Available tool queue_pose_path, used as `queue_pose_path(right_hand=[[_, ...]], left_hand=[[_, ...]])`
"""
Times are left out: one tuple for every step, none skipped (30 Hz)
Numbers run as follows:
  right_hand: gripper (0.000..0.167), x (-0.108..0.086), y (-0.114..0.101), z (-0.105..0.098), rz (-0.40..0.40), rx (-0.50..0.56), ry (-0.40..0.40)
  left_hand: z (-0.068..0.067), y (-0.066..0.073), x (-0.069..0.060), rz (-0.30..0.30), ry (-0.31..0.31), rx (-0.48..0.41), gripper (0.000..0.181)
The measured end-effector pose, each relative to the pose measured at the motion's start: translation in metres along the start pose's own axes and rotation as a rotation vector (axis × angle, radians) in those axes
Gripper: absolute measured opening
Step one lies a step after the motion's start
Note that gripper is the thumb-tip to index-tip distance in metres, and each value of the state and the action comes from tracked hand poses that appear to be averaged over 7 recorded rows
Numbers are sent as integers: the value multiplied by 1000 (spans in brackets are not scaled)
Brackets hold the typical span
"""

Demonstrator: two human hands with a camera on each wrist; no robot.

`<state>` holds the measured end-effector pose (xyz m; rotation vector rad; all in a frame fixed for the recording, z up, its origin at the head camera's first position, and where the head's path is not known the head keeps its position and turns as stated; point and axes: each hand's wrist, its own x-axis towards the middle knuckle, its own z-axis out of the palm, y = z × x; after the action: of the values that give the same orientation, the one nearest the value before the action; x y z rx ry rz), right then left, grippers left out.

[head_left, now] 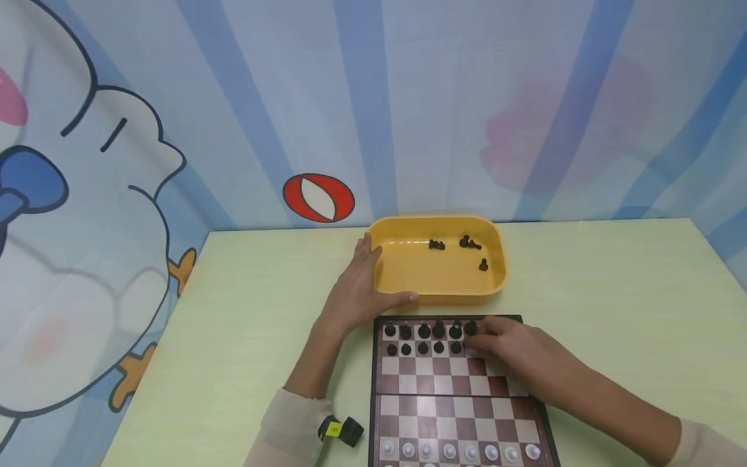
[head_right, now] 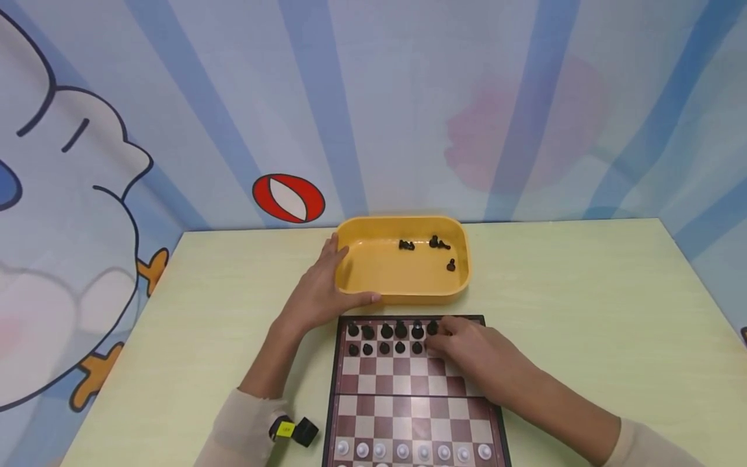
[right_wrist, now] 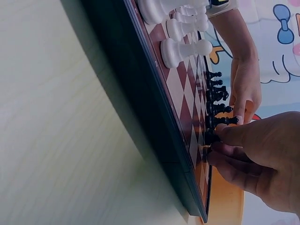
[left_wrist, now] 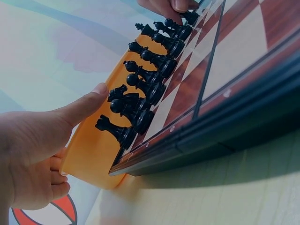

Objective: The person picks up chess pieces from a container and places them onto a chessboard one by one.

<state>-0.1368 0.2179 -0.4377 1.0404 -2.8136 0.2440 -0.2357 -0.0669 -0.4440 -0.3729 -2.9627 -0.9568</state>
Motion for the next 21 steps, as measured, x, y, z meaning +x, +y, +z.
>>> queue_pose_path(right_hand=[[26,0,0,0,-1,-2,5],[26,0,0,0,-1,-3,9],[27,0,0,0,0,-2,10],[28,0,-1,0,2,1,8],[29,0,-1,0,5,4,3],[29,0,-1,0,10,4,-2],[30,0,-1,0,16,5,-8],[31,0,-2,-1,22,5,-13],[30,-1,-2,-1,27,8,-14],[29,-1,-2,-1,30,11,-10],[27,-2,-2,-1,32,16,-2],[25,-2,-2,-1,29,21,8],[23,-2,-2,-1,28,25,16],[21,-3,-2,-2,25,32,22],[19,-3,-3,-3,24,37,27],[18,-3,-3,-4,22,41,32],[17,-3,-4,-5,22,43,36],[16,-2,-4,-6,23,43,38],[16,-1,-5,-8,23,44,41],[15,-1,-5,-10,26,43,46],[14,0,-6,-11,27,42,52]], left_hand=[[0,0,0,-1,1,0,123],[0,0,0,-2,2,-1,123],[0,0,0,-3,2,-1,123],[0,0,-1,-6,1,-2,123],[-1,0,-1,-10,0,-3,123],[0,0,-2,-12,-2,-3,123],[0,0,-2,-14,-3,-6,123],[0,0,-2,-14,-4,-7,123],[0,0,-2,-13,-4,-8,123],[0,0,-2,-12,-4,-8,123],[0,0,-2,-9,-3,-9,123],[1,0,-1,-5,-1,-9,123],[1,0,-1,-3,1,-9,123],[1,0,-1,0,1,-8,123],[1,0,-1,0,0,-7,123],[1,0,-1,0,-2,-6,123],[0,0,-1,2,-2,-7,123],[0,0,-1,4,-2,-7,123],[0,1,-1,5,1,-8,122],[0,1,0,9,4,-8,122],[-1,1,0,12,7,-7,122]])
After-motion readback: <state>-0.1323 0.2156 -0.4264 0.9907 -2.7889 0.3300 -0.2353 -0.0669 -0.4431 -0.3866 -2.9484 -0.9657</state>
